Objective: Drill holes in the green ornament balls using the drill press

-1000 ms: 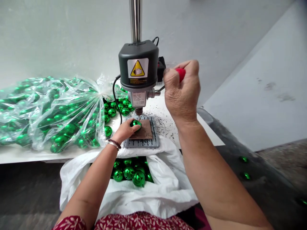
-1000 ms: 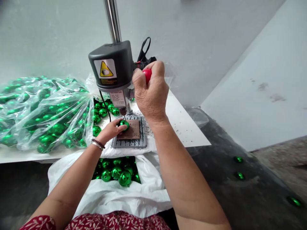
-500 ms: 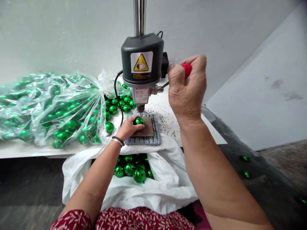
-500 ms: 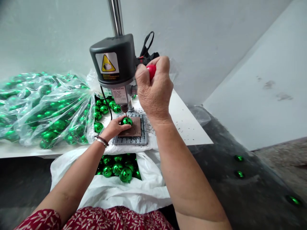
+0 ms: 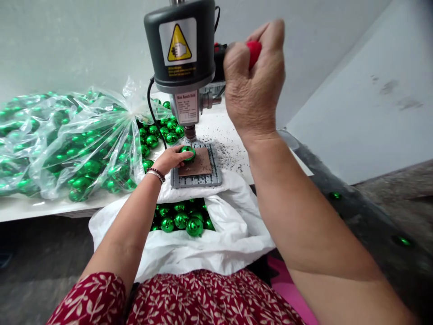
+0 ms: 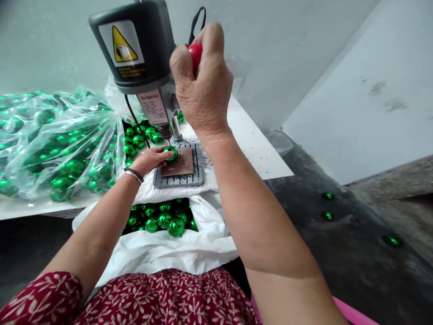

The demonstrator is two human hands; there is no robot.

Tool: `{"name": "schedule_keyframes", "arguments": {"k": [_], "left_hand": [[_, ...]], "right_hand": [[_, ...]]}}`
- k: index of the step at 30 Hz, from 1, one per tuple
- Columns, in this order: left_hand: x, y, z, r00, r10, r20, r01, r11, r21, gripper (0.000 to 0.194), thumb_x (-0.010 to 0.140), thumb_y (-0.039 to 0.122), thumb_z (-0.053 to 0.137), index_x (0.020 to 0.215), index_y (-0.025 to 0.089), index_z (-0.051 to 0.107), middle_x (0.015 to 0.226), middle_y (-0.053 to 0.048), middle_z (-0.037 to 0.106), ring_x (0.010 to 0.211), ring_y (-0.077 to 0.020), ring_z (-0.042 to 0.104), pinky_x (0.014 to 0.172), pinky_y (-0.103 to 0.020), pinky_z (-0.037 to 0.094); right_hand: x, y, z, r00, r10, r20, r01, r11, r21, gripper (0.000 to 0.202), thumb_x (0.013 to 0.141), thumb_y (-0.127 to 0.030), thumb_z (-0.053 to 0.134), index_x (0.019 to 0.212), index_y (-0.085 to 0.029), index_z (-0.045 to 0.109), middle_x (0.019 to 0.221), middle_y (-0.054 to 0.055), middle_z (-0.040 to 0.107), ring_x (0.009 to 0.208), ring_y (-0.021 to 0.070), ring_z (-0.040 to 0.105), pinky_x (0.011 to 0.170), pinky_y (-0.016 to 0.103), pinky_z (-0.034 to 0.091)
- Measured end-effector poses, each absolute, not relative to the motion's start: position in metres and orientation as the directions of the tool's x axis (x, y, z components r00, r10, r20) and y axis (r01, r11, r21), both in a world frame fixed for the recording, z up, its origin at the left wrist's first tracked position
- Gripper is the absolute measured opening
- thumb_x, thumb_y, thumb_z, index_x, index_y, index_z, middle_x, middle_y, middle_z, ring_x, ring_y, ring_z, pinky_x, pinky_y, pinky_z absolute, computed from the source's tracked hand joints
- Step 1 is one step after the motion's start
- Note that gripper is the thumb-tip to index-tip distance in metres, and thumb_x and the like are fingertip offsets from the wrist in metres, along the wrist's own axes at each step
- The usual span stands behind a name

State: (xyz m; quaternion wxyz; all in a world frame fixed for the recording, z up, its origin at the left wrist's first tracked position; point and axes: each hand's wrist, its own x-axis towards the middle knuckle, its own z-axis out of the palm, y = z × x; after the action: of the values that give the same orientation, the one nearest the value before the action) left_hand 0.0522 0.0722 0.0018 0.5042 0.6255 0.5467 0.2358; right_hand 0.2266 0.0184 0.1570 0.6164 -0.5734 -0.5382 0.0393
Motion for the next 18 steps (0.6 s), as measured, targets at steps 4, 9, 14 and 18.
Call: {"name": "schedule_keyframes", "arguments": {"k": [4,9,14,18], "left_hand": [[0.054,0.072,0.004,0.285,0.919,-0.271,0.464,0.114,0.878,0.044,0.073,0.042,0.074,0.111,0.020,0.074,0.085,-0.001,0.067,0.055,-0.0061,0.049,0.055,-0.021,0.041],[0.056,0.067,0.007,0.287,0.928,-0.236,0.502,0.064,0.862,0.040,0.074,0.039,0.072,0.109,0.019,0.073,0.075,0.001,0.063,0.056,-0.0081,0.049,0.057,-0.023,0.042],[0.062,0.063,0.015,0.301,0.944,-0.138,0.663,-0.103,0.741,0.042,0.073,0.038,0.074,0.109,0.018,0.074,0.072,0.002,0.062,0.064,-0.0117,0.052,0.064,-0.023,0.043],[0.071,0.059,0.020,0.288,0.952,-0.100,0.727,-0.149,0.670,0.055,0.066,0.034,0.081,0.117,0.016,0.072,0.083,0.001,0.068,0.079,-0.0160,0.059,0.077,-0.025,0.047]], "right_hand": [[0.228,0.020,0.158,0.414,0.670,0.617,0.578,0.331,-0.746,0.037,0.095,-0.021,0.050,0.075,-0.025,0.019,0.079,-0.004,0.041,0.071,0.0063,0.032,0.079,0.020,0.036],[0.227,0.019,0.159,0.419,0.675,0.607,0.571,0.324,-0.755,0.038,0.095,-0.019,0.051,0.074,-0.025,0.019,0.077,-0.005,0.040,0.070,0.0060,0.031,0.079,0.019,0.035],[0.227,0.017,0.159,0.428,0.679,0.596,0.547,0.330,-0.769,0.037,0.094,-0.018,0.051,0.074,-0.024,0.021,0.075,-0.005,0.038,0.070,0.0061,0.030,0.076,0.018,0.036],[0.226,0.017,0.157,0.427,0.665,0.612,0.538,0.357,-0.763,0.036,0.095,-0.018,0.050,0.075,-0.025,0.021,0.076,-0.004,0.038,0.070,0.0066,0.031,0.075,0.018,0.037]]}}
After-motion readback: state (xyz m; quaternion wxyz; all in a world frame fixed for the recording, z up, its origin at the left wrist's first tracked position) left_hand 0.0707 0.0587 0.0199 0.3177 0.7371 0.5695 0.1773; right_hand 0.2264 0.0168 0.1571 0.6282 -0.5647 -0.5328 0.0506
